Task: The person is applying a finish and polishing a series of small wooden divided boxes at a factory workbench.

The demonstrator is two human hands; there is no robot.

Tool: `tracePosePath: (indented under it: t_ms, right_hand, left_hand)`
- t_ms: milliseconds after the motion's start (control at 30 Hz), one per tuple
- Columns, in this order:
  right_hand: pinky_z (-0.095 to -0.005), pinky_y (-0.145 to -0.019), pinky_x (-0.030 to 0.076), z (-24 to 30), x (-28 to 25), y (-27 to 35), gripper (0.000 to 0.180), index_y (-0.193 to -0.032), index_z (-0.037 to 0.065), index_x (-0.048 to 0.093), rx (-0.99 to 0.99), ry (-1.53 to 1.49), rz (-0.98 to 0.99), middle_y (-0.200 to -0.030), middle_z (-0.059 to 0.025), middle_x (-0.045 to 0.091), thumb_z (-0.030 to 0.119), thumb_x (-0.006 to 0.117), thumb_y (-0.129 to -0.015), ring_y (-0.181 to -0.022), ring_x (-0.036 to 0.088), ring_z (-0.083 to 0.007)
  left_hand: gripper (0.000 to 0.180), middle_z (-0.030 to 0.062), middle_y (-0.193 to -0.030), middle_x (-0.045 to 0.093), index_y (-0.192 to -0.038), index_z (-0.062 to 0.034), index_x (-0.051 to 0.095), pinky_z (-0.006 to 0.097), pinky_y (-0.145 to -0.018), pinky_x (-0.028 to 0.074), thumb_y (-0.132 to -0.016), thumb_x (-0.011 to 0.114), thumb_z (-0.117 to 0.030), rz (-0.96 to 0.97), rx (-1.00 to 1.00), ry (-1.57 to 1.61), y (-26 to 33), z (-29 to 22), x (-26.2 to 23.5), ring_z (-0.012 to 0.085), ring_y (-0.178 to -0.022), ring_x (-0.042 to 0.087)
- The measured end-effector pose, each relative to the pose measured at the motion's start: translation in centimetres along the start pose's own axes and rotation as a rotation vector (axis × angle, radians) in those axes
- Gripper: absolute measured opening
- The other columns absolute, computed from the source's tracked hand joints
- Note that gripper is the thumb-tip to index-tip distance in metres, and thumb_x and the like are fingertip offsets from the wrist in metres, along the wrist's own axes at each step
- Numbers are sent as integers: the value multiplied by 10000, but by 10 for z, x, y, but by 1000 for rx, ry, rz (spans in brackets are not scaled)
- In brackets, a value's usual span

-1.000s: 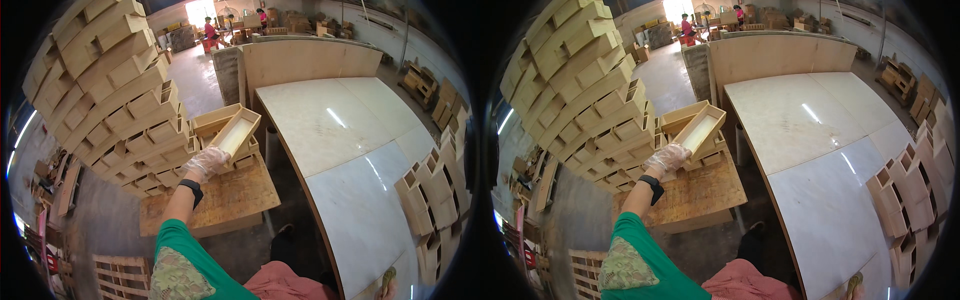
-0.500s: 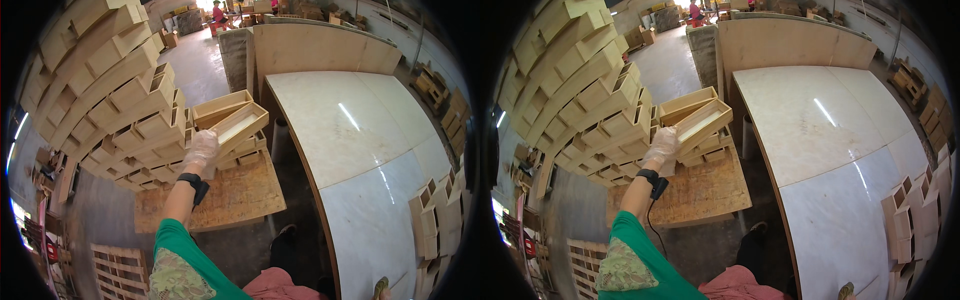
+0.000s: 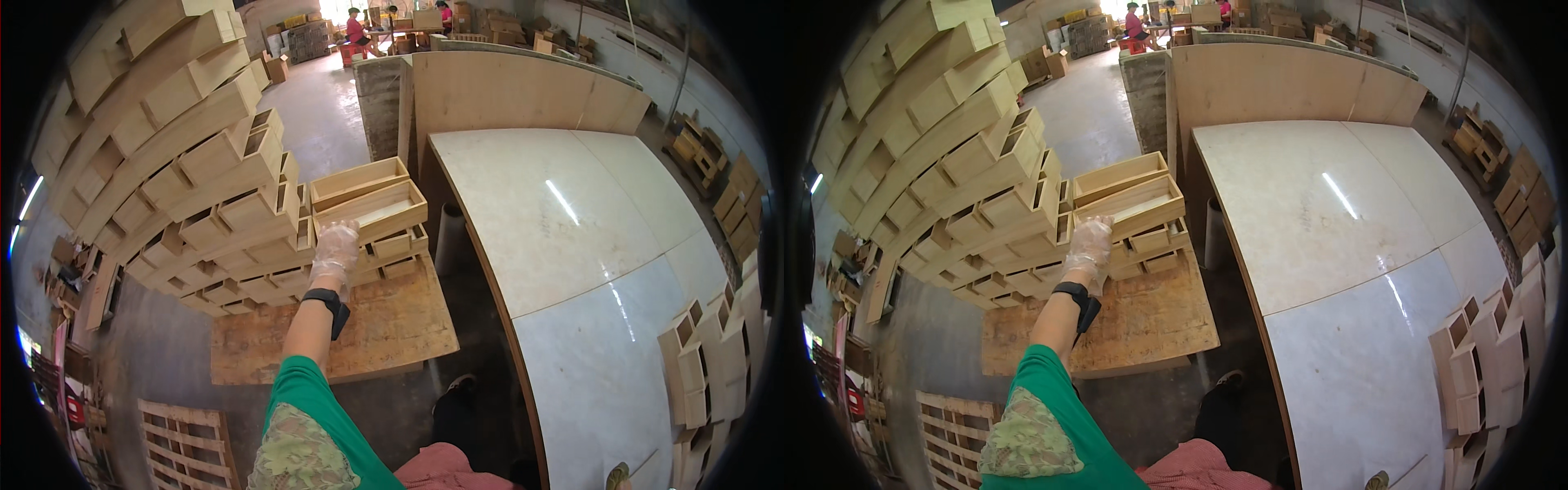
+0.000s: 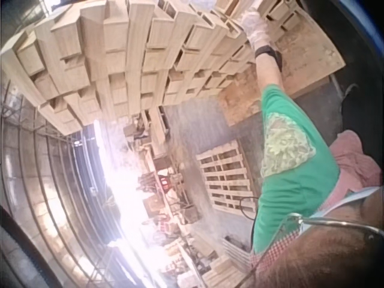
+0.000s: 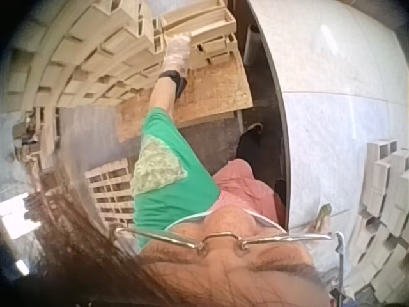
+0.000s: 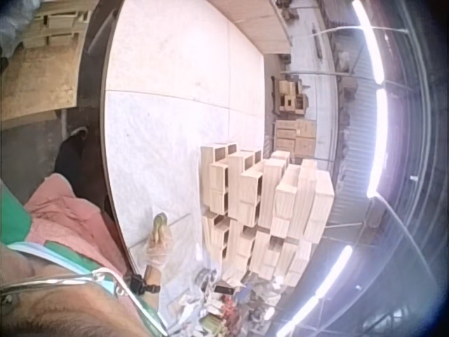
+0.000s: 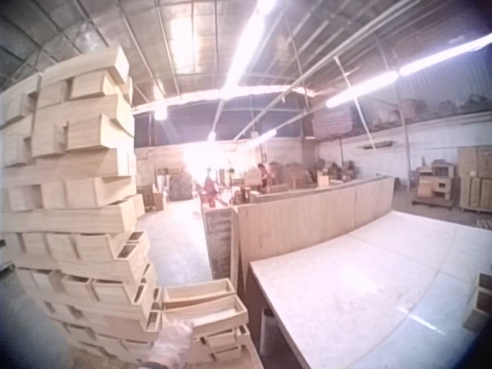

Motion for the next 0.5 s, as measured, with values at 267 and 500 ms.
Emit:
tracePosePath:
  t_ms: [267,500]
  right_hand:
    - [-381,-686,524,-20,-40,26,219,-1134,29,686,16,-21,-81,-949,-127,668,108,638,-935,-842,650,-282]
    - [-366,-657,520,-96,-156,137,193,-1100,42,693,142,-129,-399,-925,-113,661,89,642,-920,-816,643,-264]
  left_hand:
    - [479,168,-1497,556,-1428,-54,567,465,-1176,413,-957,516,-123,-128,188,89,44,-82,-16,331,-1451,470]
    - [383,180,-1294,663,-1248,-65,656,483,-1051,496,-904,743,-209,-451,378,537,69,-167,-131,361,-1196,631]
Point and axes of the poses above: each hand's wrist, its own y-axis away from the middle knuckle, its own x-axis out of the palm, z = x × y, the point moved 10 cm from there along -y, towards the middle knuckle
